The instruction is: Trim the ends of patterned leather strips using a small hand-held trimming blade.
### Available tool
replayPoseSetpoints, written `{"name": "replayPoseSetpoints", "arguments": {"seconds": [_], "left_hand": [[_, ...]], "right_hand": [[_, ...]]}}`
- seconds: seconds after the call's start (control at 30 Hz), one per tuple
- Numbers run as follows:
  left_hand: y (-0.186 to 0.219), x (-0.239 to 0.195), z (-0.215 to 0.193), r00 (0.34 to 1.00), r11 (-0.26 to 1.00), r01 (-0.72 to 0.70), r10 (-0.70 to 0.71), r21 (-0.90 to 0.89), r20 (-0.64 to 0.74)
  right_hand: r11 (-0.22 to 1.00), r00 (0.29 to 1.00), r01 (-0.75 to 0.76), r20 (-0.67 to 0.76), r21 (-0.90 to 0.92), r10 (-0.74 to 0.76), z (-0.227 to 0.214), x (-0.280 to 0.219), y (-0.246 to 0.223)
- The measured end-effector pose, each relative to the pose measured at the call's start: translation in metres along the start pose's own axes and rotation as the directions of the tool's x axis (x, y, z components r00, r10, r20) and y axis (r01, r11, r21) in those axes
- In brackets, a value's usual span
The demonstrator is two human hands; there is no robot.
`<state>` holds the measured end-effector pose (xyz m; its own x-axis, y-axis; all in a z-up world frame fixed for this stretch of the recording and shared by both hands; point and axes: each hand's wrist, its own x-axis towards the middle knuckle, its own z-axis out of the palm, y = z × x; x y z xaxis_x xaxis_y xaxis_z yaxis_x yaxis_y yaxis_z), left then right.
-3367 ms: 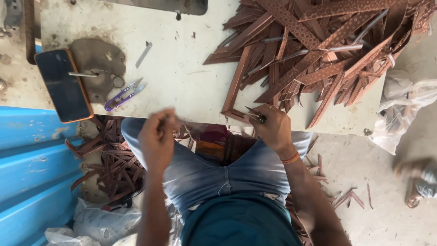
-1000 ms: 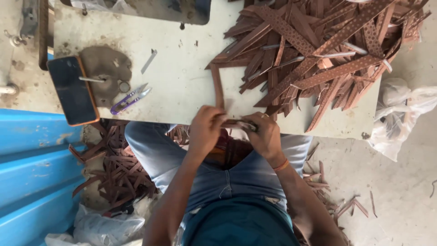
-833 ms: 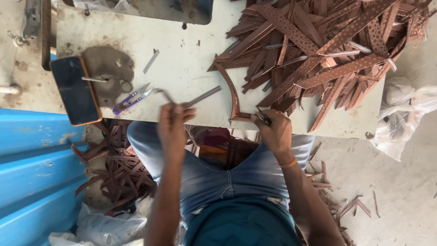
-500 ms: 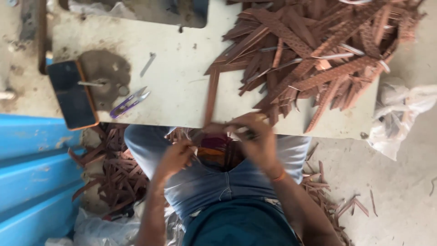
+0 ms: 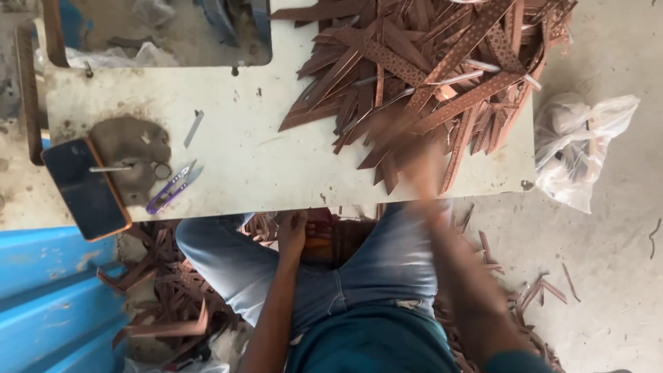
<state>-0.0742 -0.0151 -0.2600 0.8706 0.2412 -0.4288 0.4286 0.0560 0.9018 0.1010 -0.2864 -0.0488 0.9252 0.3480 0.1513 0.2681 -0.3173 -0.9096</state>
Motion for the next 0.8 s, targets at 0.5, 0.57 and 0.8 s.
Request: {"name": "replayPoseSetpoints", "arguments": {"seconds": [0.5,0.57,0.8], "left_hand": [[0.052,-0.025,0.013,0.997,0.994,0.071,-0.073,-0.079,-0.022],[0.086,-0.040,0.013,0.997,0.986,0.078,-0.079,-0.150,0.001],[0.153,-0.057,-0.012,0.925,0.714,0.372,-0.229,-0.593,0.305]], "right_hand": [[0.790,0.688,0.348,-0.434,-0.505,-0.581,-0.118,0.085,-0.089],[0.606,0.610,0.350,-0.318,-0.714,-0.726,-0.073,0.049,-0.077],[0.679,0.791,0.607,0.228,-0.414,-0.568,0.055,-0.010,-0.080]]}}
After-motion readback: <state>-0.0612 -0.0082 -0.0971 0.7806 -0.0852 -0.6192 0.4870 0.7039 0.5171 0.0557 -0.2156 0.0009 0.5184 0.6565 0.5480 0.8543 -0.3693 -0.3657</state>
